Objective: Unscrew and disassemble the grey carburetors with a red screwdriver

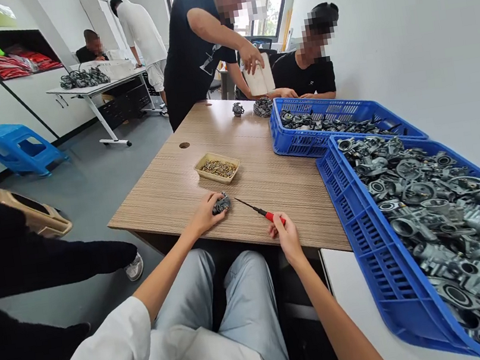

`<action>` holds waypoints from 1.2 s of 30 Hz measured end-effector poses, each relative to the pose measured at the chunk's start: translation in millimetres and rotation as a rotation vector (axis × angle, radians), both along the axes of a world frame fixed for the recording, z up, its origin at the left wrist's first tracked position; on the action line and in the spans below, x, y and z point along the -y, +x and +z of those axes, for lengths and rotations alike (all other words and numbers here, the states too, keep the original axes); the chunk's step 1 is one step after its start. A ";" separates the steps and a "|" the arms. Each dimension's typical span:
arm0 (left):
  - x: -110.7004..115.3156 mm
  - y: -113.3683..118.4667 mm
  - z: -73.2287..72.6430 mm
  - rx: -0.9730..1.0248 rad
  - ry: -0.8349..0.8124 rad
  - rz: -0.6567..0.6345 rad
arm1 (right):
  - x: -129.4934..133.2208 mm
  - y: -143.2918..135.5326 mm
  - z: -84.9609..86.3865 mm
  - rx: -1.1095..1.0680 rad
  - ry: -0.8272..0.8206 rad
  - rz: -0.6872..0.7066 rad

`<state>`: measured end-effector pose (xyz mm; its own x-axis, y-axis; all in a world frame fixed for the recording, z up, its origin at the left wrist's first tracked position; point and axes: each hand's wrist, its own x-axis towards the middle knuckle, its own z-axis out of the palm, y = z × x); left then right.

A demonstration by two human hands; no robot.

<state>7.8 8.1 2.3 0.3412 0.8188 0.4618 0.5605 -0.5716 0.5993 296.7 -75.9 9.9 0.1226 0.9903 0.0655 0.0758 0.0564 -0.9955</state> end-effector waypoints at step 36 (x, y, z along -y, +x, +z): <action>0.5 1.0 -10.1 -0.151 0.193 0.191 | 3.2 3.0 -10.0 0.180 0.085 0.161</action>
<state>8.8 7.6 -7.8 0.2661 0.7771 0.5704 0.7433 -0.5422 0.3919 299.7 -79.1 0.0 -0.0577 0.9860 0.1562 0.2349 0.1654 -0.9578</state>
